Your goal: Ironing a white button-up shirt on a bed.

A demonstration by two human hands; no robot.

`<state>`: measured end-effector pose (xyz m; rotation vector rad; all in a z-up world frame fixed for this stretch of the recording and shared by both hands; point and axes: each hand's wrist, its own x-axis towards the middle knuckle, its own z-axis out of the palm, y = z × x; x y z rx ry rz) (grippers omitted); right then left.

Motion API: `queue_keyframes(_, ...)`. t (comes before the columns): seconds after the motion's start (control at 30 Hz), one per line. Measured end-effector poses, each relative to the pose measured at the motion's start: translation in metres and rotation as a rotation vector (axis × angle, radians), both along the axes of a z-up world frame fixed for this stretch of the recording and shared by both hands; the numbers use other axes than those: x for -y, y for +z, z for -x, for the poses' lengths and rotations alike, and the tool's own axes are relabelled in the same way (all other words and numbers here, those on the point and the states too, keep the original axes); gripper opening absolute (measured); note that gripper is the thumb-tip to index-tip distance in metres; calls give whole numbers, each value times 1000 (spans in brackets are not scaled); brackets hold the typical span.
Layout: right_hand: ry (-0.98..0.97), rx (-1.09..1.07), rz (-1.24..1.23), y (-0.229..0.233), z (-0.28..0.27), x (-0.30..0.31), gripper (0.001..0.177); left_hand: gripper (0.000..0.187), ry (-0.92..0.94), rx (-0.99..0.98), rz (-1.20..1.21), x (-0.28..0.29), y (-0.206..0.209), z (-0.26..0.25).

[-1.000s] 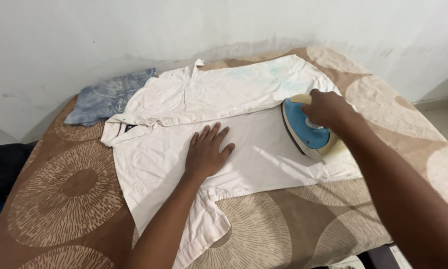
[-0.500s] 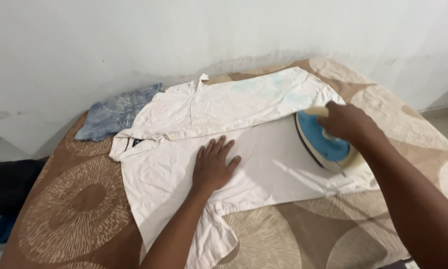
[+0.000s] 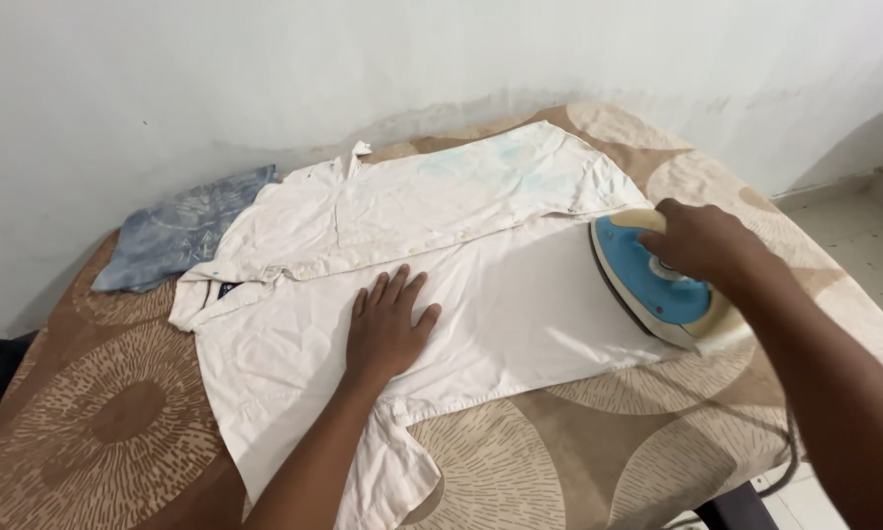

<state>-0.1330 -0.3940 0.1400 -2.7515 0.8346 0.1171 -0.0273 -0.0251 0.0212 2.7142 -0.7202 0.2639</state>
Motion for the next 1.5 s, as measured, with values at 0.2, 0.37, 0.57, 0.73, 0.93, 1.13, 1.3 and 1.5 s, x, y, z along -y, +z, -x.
queue_keyframes(0.2,-33,67,30,-8,-38,11,53,61,-11,-25,10,-4,-1,-3)
queue_keyframes(0.37,-77,-20,-50,3,-8,-2,53,60,-20,-22,12,-5,-5,1)
queue_keyframes(0.57,-92,10,23,-3,6,5,54,61,-27,46,4,-1,-7,-2)
queue_keyframes(0.73,-116,63,11,-15,-37,27,51,61,-7,6,-17,-2,2,-3)
queue_keyframes(0.93,-175,34,62,-14,-57,33,49,60,-17,-64,20,-6,2,-1)
queue_keyframes(1.13,-157,43,7,-12,-10,30,57,60,-33,-22,18,-5,-3,-3)
queue_keyframes(1.3,-169,78,65,-14,-20,37,48,59,-20,-2,-6,-4,-3,-2)
queue_keyframes(1.5,-241,141,107,-32,-72,76,43,59,-22,-3,12,-4,-2,-2)
